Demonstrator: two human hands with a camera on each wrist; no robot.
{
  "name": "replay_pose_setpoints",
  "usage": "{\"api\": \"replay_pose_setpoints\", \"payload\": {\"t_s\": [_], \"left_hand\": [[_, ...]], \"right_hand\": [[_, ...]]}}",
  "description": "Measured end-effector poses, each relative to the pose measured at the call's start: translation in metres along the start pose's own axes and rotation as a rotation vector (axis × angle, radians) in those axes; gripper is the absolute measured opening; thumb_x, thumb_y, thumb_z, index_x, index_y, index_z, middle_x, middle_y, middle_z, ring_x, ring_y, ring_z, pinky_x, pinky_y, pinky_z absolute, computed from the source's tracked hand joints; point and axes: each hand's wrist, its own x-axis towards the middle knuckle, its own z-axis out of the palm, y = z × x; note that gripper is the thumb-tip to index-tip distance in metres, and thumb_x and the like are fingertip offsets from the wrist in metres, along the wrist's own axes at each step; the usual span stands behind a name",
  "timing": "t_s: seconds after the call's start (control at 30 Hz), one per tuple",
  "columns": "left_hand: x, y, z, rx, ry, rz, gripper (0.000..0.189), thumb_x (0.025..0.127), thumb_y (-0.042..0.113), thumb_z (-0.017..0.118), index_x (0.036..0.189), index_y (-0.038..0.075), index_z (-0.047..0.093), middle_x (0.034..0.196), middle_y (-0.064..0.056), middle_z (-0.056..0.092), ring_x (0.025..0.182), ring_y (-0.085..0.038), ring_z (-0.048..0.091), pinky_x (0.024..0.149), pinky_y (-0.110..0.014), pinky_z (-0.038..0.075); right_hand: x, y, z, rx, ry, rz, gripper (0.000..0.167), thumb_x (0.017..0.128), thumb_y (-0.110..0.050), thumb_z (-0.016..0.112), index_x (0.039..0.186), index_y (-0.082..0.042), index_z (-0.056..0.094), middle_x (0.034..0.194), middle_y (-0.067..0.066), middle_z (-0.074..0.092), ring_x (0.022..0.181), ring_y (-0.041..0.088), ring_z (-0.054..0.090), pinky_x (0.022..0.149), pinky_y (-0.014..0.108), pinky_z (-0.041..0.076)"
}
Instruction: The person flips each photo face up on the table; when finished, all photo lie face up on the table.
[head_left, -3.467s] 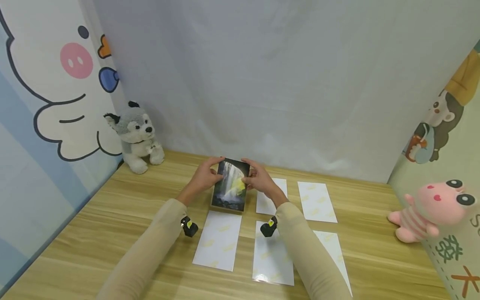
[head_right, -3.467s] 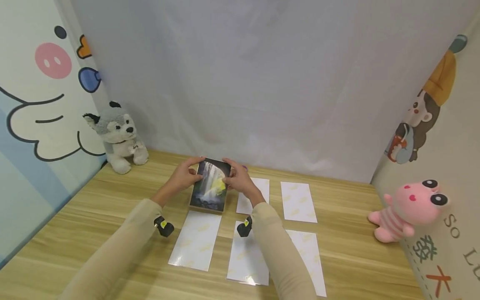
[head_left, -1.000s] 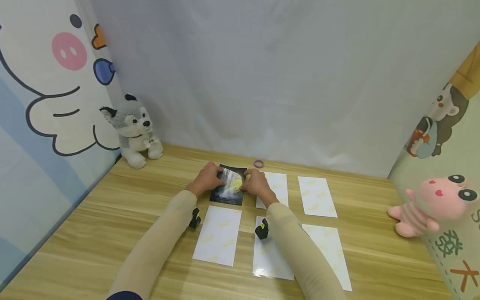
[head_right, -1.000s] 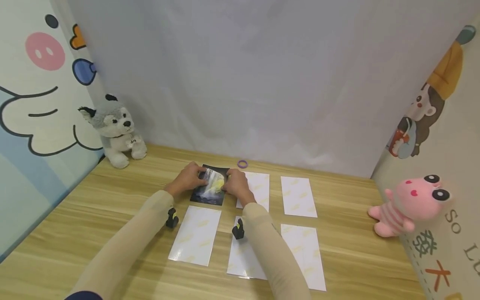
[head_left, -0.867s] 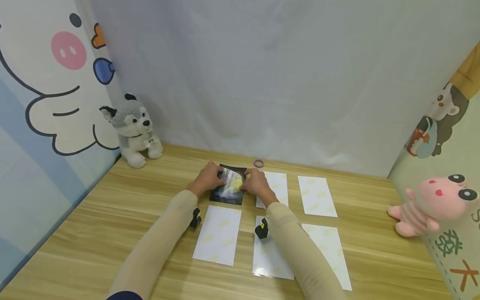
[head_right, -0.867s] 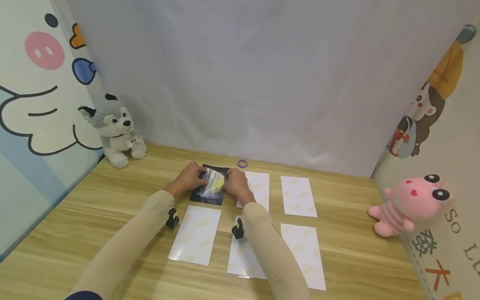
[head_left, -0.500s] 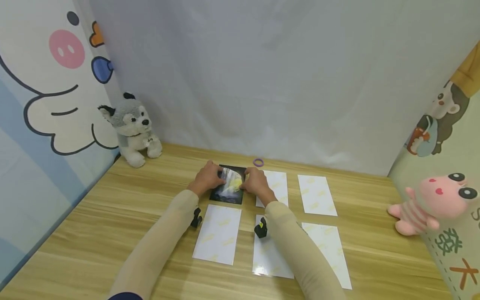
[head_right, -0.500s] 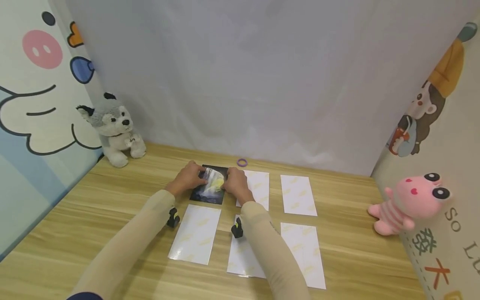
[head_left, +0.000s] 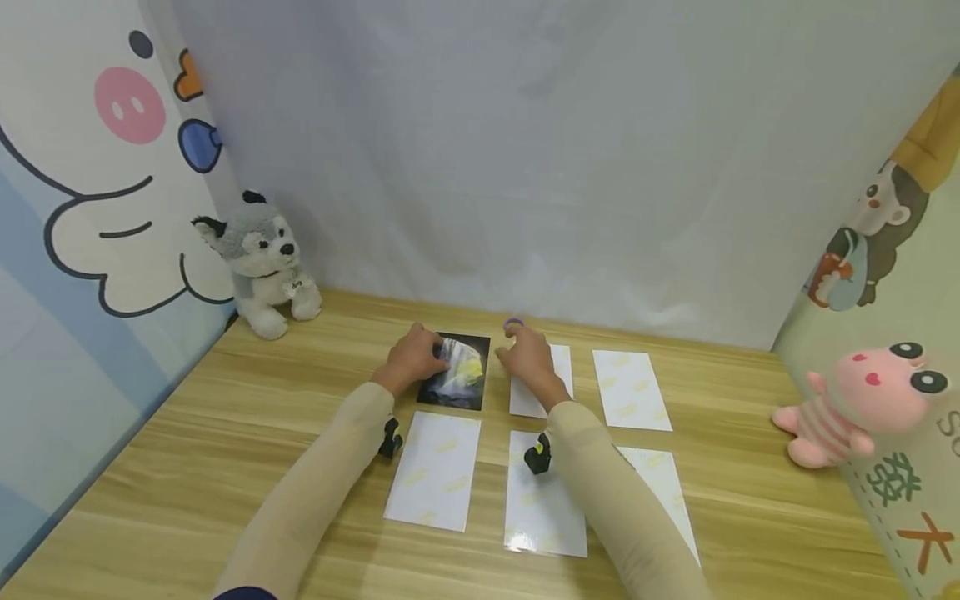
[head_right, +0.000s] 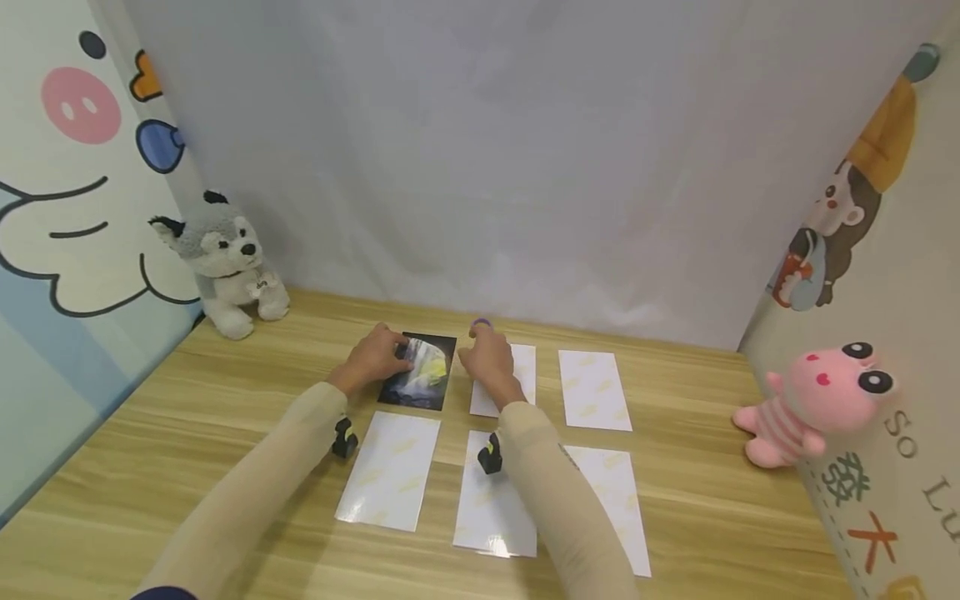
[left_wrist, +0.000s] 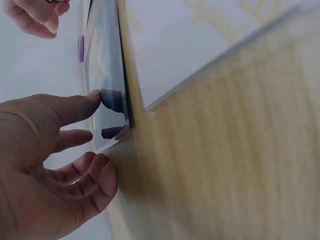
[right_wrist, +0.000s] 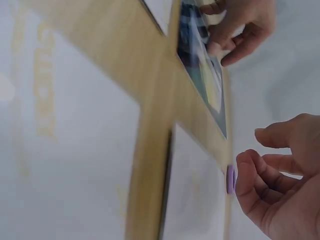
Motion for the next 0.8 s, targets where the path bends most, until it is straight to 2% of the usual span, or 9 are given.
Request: {"api": "replay_pose_setpoints", "payload": {"t_s": [0.13,0.23,0.37,0.43,0.57,0.7,0.8], "left_hand": [[-0.002,-0.002,-0.001,0.009,0.000,0.032,0.052,0.092,0.026,0.071,0.136,0.003,0.059,0.129,-0.022,0.050,0.104,-0.037,0.060,0.087,-0.052,0.051],[-0.002,-0.002,-0.001,0.012,0.024,0.088,0.048,0.094,0.027,0.068,0.136,0.003,0.060,0.126,-0.022,0.052,0.103,-0.035,0.058,0.087,-0.050,0.051],[-0.002,0.004,0.003,0.034,0.072,0.236,0.045,0.095,0.028,0.068,0.132,0.003,0.062,0.124,-0.021,0.057,0.109,-0.035,0.057,0.091,-0.049,0.050],[-0.003,0.010,0.005,0.027,0.069,0.312,0.045,0.094,0.028,0.069,0.131,0.003,0.063,0.125,-0.021,0.058,0.113,-0.036,0.056,0.094,-0.049,0.049],[-0.007,0.029,0.012,0.027,0.001,0.429,0.048,0.092,0.028,0.072,0.133,0.004,0.062,0.133,-0.021,0.058,0.124,-0.038,0.054,0.104,-0.051,0.045],[-0.010,0.049,0.021,0.073,-0.082,0.501,0.054,0.091,0.031,0.072,0.138,0.008,0.059,0.142,-0.019,0.054,0.133,-0.037,0.050,0.111,-0.051,0.041],[-0.012,0.062,0.027,0.098,-0.145,0.537,0.059,0.090,0.035,0.073,0.141,0.012,0.057,0.149,-0.019,0.049,0.139,-0.036,0.045,0.114,-0.052,0.038]], "right_hand": [[0.001,0.013,-0.012,0.029,0.013,0.005,0.042,0.091,-0.020,0.068,0.131,-0.005,0.064,0.100,0.016,0.075,0.084,0.029,0.071,0.064,0.034,0.054],[0.001,0.026,-0.022,0.035,0.019,0.000,0.044,0.091,-0.018,0.068,0.131,-0.003,0.061,0.101,0.018,0.074,0.086,0.029,0.071,0.068,0.034,0.054],[0.000,0.043,-0.038,0.053,-0.009,-0.008,0.053,0.091,-0.014,0.068,0.140,-0.002,0.051,0.105,0.021,0.073,0.091,0.033,0.071,0.077,0.039,0.057],[0.000,0.049,-0.045,0.068,-0.041,-0.025,0.058,0.091,-0.012,0.068,0.144,-0.002,0.047,0.106,0.021,0.072,0.094,0.034,0.070,0.080,0.041,0.057],[0.003,0.058,-0.057,0.082,-0.100,-0.053,0.062,0.092,-0.013,0.070,0.147,-0.003,0.043,0.114,0.022,0.070,0.105,0.036,0.067,0.089,0.045,0.055],[0.007,0.067,-0.063,0.049,-0.178,-0.059,0.071,0.090,-0.013,0.073,0.151,-0.004,0.037,0.132,0.027,0.060,0.125,0.041,0.057,0.103,0.051,0.048],[0.008,0.075,-0.065,-0.001,-0.222,-0.045,0.077,0.089,-0.013,0.075,0.153,-0.003,0.033,0.141,0.029,0.053,0.133,0.044,0.050,0.108,0.054,0.043]]}}
